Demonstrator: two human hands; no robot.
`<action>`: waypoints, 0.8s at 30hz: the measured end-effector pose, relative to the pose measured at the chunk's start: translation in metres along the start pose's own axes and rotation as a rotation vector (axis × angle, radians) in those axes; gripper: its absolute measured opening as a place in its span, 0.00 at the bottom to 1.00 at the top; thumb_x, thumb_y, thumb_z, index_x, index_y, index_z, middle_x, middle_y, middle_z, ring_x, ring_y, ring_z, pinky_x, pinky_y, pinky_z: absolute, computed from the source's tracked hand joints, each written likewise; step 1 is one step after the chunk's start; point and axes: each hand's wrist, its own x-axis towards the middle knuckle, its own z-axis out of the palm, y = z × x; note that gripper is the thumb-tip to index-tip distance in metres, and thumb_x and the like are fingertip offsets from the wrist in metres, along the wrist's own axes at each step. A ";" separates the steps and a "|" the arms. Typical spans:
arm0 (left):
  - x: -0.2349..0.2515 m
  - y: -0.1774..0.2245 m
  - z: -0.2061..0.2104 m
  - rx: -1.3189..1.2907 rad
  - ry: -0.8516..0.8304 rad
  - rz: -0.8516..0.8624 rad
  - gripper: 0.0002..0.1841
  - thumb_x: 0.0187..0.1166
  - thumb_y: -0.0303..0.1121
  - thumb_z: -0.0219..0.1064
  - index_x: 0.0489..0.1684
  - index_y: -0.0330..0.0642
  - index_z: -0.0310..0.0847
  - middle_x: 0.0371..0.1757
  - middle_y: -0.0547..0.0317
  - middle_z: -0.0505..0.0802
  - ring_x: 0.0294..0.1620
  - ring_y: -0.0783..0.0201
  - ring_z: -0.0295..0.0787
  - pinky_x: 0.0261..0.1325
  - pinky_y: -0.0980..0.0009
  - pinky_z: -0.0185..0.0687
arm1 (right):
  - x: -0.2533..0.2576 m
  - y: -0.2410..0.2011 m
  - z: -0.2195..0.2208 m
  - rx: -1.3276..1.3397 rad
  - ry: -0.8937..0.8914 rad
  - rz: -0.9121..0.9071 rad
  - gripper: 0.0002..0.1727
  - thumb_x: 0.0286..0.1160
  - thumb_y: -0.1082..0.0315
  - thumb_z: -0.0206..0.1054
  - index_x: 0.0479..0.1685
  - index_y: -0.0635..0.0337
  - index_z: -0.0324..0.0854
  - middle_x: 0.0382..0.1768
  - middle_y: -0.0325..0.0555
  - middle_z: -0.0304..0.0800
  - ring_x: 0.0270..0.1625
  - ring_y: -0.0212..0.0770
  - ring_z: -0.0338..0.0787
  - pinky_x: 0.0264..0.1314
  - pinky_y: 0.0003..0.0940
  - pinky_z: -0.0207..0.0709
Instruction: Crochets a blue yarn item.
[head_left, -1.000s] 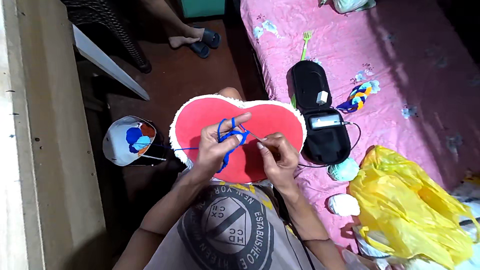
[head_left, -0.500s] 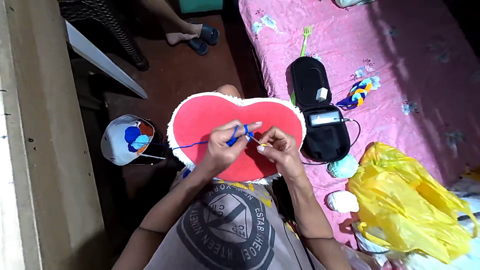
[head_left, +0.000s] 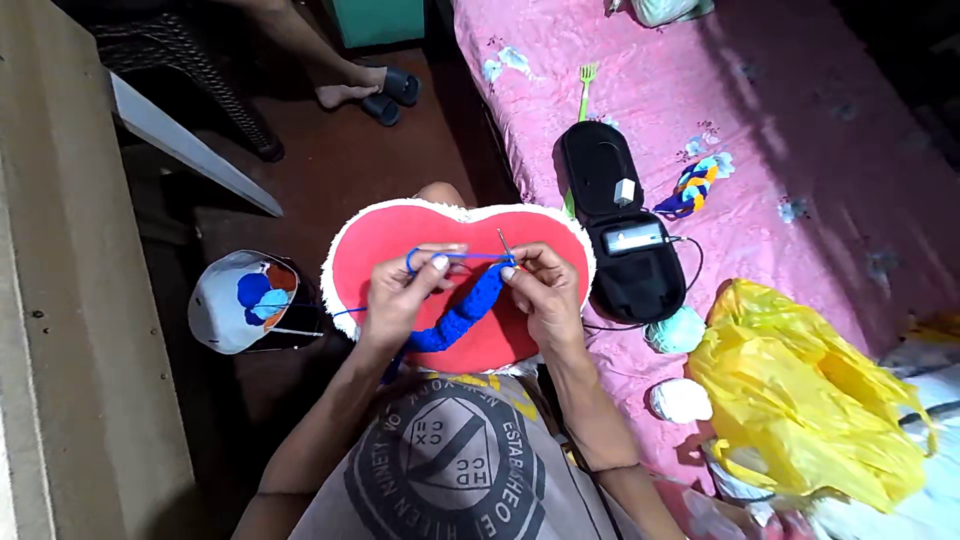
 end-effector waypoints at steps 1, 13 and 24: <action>0.002 0.004 -0.004 0.012 0.023 -0.051 0.14 0.89 0.38 0.57 0.41 0.49 0.91 0.50 0.65 0.96 0.43 0.70 0.95 0.45 0.72 0.92 | 0.000 0.000 0.000 -0.002 0.005 0.004 0.11 0.67 0.82 0.67 0.43 0.60 0.89 0.31 0.40 0.91 0.16 0.19 0.71 0.18 0.13 0.65; 0.009 0.013 0.000 -0.265 -0.144 -0.196 0.48 0.74 0.42 0.72 0.96 0.61 0.44 0.62 0.61 0.89 0.57 0.63 0.90 0.58 0.66 0.89 | -0.009 0.003 0.010 -0.101 0.021 -0.010 0.16 0.69 0.83 0.67 0.55 0.61 0.89 0.39 0.41 0.94 0.19 0.20 0.77 0.19 0.14 0.71; 0.003 0.025 0.017 0.004 -0.007 -0.181 0.59 0.65 0.10 0.69 0.98 0.57 0.34 0.36 0.59 0.94 0.29 0.69 0.91 0.32 0.80 0.87 | -0.014 0.007 0.016 -0.137 -0.034 -0.079 0.19 0.67 0.85 0.67 0.56 0.61 0.89 0.46 0.39 0.93 0.25 0.20 0.79 0.26 0.14 0.75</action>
